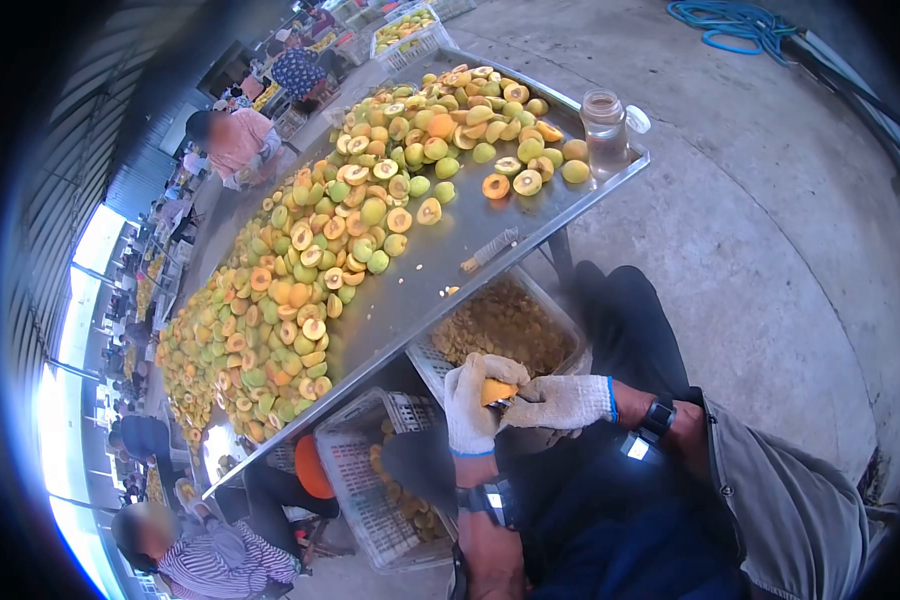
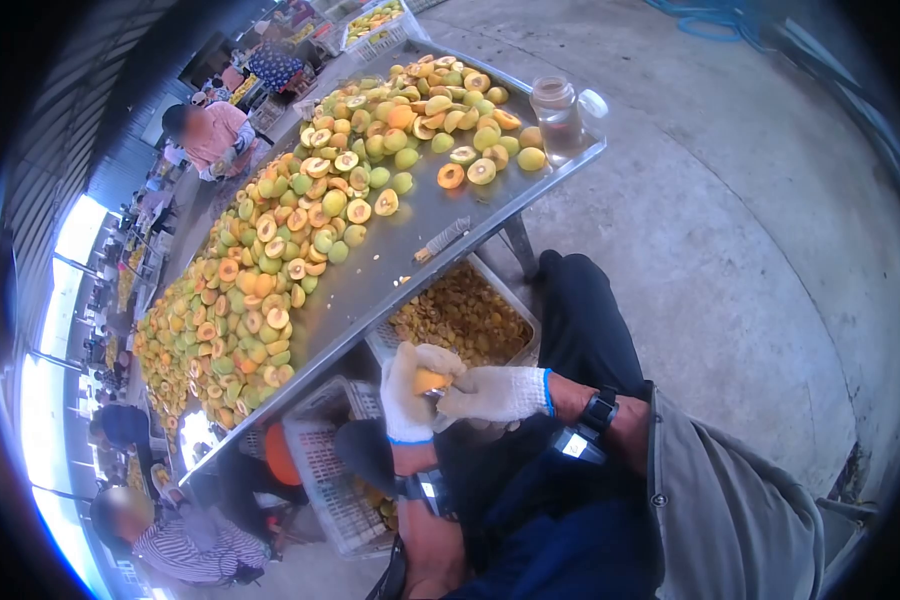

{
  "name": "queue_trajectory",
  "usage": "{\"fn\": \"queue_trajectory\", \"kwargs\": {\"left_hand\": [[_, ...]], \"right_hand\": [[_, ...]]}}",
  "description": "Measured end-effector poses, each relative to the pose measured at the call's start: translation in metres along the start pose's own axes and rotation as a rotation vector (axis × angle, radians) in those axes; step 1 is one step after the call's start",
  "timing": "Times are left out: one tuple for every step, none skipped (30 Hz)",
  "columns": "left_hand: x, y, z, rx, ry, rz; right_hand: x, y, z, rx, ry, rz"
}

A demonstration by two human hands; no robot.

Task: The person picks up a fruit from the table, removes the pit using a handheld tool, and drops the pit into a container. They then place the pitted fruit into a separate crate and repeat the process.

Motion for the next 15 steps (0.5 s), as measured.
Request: {"fn": "queue_trajectory", "kwargs": {"left_hand": [[0.000,0.000,0.000,0.012,0.018,0.033],[0.002,-0.001,0.000,0.024,0.037,0.066],[0.004,-0.004,0.000,0.023,0.039,0.067],[0.008,-0.010,-0.001,0.035,0.065,0.040],[0.011,-0.015,-0.001,0.047,0.089,0.012],[0.010,-0.016,-0.001,0.048,0.088,0.012],[0.011,-0.016,-0.001,0.038,0.091,0.054],[0.012,-0.015,-0.001,0.027,0.095,0.096],[0.012,-0.016,0.000,0.027,0.095,0.096],[0.013,-0.013,0.000,-0.013,0.091,0.231],[0.014,-0.009,0.001,-0.053,0.088,0.366],[0.015,-0.009,0.001,-0.055,0.090,0.368],[0.015,-0.011,0.001,-0.031,0.102,0.308],[0.015,-0.013,0.001,-0.007,0.112,0.246],[0.016,-0.014,0.000,-0.006,0.113,0.246]], "right_hand": [[0.002,-0.001,0.000,0.017,0.019,-0.048],[0.004,-0.004,0.000,0.035,0.037,-0.096],[0.006,-0.006,-0.001,0.035,0.034,-0.098],[0.007,-0.009,-0.003,0.026,0.050,-0.143],[0.009,-0.011,-0.005,0.017,0.068,-0.187],[0.010,-0.011,-0.005,0.017,0.069,-0.186],[0.010,-0.010,-0.005,0.007,0.066,-0.189],[0.010,-0.009,-0.004,-0.001,0.063,-0.193],[0.010,-0.009,-0.002,-0.001,0.063,-0.193],[0.010,-0.005,0.001,-0.026,0.057,-0.198],[0.009,-0.002,0.003,-0.051,0.050,-0.205],[0.008,-0.003,0.003,-0.049,0.048,-0.207],[0.007,-0.001,0.002,-0.069,0.044,-0.175],[0.006,0.001,0.002,-0.090,0.040,-0.141],[0.005,0.001,0.002,-0.091,0.039,-0.141]]}}
Point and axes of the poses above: each hand's wrist, its own z-axis towards the middle knuckle, its own x-axis out of the back of the hand, y = z × x, the point moved 7 cm from there along z, towards the middle knuckle, and after that the axes turned 13 degrees about -x, right-handed, at the moved point
